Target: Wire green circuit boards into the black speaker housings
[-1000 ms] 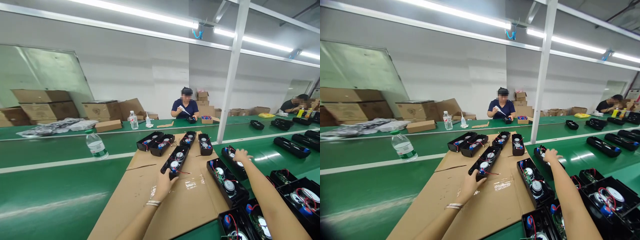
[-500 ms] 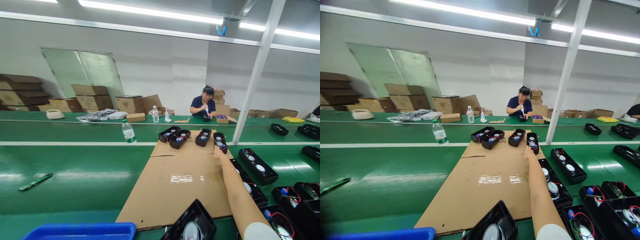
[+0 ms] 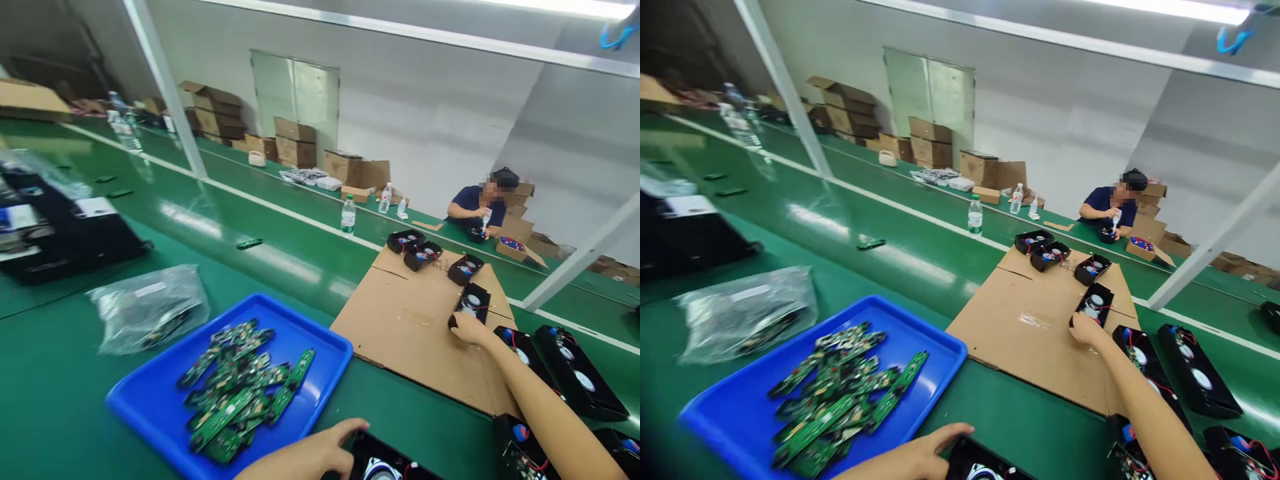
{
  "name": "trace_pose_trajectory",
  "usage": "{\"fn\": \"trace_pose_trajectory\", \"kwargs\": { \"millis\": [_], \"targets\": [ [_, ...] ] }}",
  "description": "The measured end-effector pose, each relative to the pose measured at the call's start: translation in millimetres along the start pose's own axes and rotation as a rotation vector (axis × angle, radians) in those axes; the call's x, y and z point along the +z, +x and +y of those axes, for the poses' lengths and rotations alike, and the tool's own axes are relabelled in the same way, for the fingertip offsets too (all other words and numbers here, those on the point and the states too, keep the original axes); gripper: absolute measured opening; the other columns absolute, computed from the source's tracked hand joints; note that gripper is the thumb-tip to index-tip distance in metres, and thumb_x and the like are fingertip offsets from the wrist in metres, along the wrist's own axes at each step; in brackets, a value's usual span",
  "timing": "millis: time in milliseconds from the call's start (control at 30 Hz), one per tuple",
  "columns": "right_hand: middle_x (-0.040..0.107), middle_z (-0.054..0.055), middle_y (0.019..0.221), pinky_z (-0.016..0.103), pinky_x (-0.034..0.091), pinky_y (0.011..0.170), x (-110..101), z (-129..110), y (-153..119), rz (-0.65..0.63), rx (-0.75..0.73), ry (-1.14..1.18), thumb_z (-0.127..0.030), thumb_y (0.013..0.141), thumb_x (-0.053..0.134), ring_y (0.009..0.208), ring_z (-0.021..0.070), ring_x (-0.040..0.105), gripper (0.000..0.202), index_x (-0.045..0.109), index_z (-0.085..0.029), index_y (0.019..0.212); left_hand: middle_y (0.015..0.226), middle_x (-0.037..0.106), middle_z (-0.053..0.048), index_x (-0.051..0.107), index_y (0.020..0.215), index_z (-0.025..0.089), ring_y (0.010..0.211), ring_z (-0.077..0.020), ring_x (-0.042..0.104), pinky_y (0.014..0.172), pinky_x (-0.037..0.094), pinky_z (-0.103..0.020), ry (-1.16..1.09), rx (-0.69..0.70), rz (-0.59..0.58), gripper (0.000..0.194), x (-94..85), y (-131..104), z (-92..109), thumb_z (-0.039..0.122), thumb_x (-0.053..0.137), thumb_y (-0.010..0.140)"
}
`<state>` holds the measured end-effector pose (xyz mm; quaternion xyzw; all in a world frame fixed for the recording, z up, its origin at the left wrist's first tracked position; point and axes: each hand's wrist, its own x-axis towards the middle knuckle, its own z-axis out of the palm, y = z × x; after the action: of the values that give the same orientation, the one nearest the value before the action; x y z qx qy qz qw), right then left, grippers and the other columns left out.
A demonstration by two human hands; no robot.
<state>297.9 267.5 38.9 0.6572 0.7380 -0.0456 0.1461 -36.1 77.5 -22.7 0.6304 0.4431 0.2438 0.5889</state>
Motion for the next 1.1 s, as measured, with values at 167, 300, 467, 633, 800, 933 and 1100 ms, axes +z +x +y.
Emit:
{"fn": "trace_pose_trajectory", "kwargs": {
  "millis": [167,300,467,633,800,933,1100],
  "targets": [
    [0.063,0.013,0.105,0.04,0.047,0.088,-2,-23,-52,-0.071,-0.082,-0.075,-0.023,0.09,0.053,0.099,0.0225,0.06,0.019,0.062,-0.01,0.101,0.135,0.053,-0.003,0.073,0.092,0.03,0.128,-0.0288,0.045,0.098,0.043,-0.04,0.132,0.199,-0.286,0.041,-22.8,-18,22,0.036,0.08,0.052],
    [0.059,0.023,0.116,0.039,0.042,0.096,6,-35,-90,-0.061,-0.101,-0.062,-0.019,0.089,0.047,0.113,0.0303,0.055,0.032,0.061,-0.003,0.113,0.111,0.071,-0.003,0.065,0.111,0.028,0.097,-0.0211,0.067,0.084,0.052,-0.032,0.203,0.138,0.052,0.035,-41.8,-27,14,0.027,0.057,0.077],
    [0.043,0.026,0.135,0.046,0.048,0.086,33,-66,-141,0.003,-0.078,-0.048,-0.013,0.086,0.041,0.111,0.0351,0.056,0.045,0.049,-0.005,0.129,0.12,0.062,-0.014,0.066,0.102,0.017,0.121,-0.0294,0.047,0.108,0.026,-0.048,0.408,0.018,0.453,0.029,-72.8,-18,-11,0.016,0.045,0.082],
    [0.063,0.006,0.094,0.031,0.049,0.064,78,-152,-216,0.444,-0.654,0.128,-0.013,0.088,0.041,0.074,0.0192,0.06,0.042,0.051,-0.031,0.124,0.115,0.061,-0.01,0.061,0.103,0.015,0.118,-0.0284,0.048,0.102,0.03,-0.055,0.504,-0.092,0.57,0.021,-73.3,5,-20,0.022,0.059,0.084],
    [0.051,0.001,0.061,0.027,0.036,0.048,119,-221,-245,0.754,-0.874,0.154,-0.014,0.089,0.042,0.051,0.015,0.044,0.024,0.063,-0.025,0.092,0.108,0.064,-0.006,0.062,0.097,0.015,0.107,-0.0245,0.056,0.097,0.038,-0.052,0.41,-0.143,0.616,0.018,-73.4,10,-15,0.028,0.06,0.085],
    [0.06,0.005,0.072,0.028,0.041,0.054,112,-226,-241,0.838,-0.832,0.359,-0.013,0.089,0.041,0.062,0.015,0.052,0.029,0.057,-0.019,0.066,0.099,0.068,-0.008,0.063,0.09,0.017,0.104,-0.0256,0.06,0.097,0.04,-0.049,0.196,-0.119,0.677,0.02,-78.1,-5,-8,0.035,0.057,0.084],
    [0.069,0.003,0.081,0.033,0.053,0.071,78,-223,-236,0.571,-0.569,1.238,-0.029,0.092,0.05,0.076,0.0176,0.065,0.012,0.062,-0.025,0.093,0.079,0.069,-0.004,0.054,0.085,0.019,0.085,-0.028,0.069,0.074,0.055,-0.043,-0.21,-0.07,0.556,0.034,-46.7,-32,8,0.05,0.056,0.072]
  ]
}}
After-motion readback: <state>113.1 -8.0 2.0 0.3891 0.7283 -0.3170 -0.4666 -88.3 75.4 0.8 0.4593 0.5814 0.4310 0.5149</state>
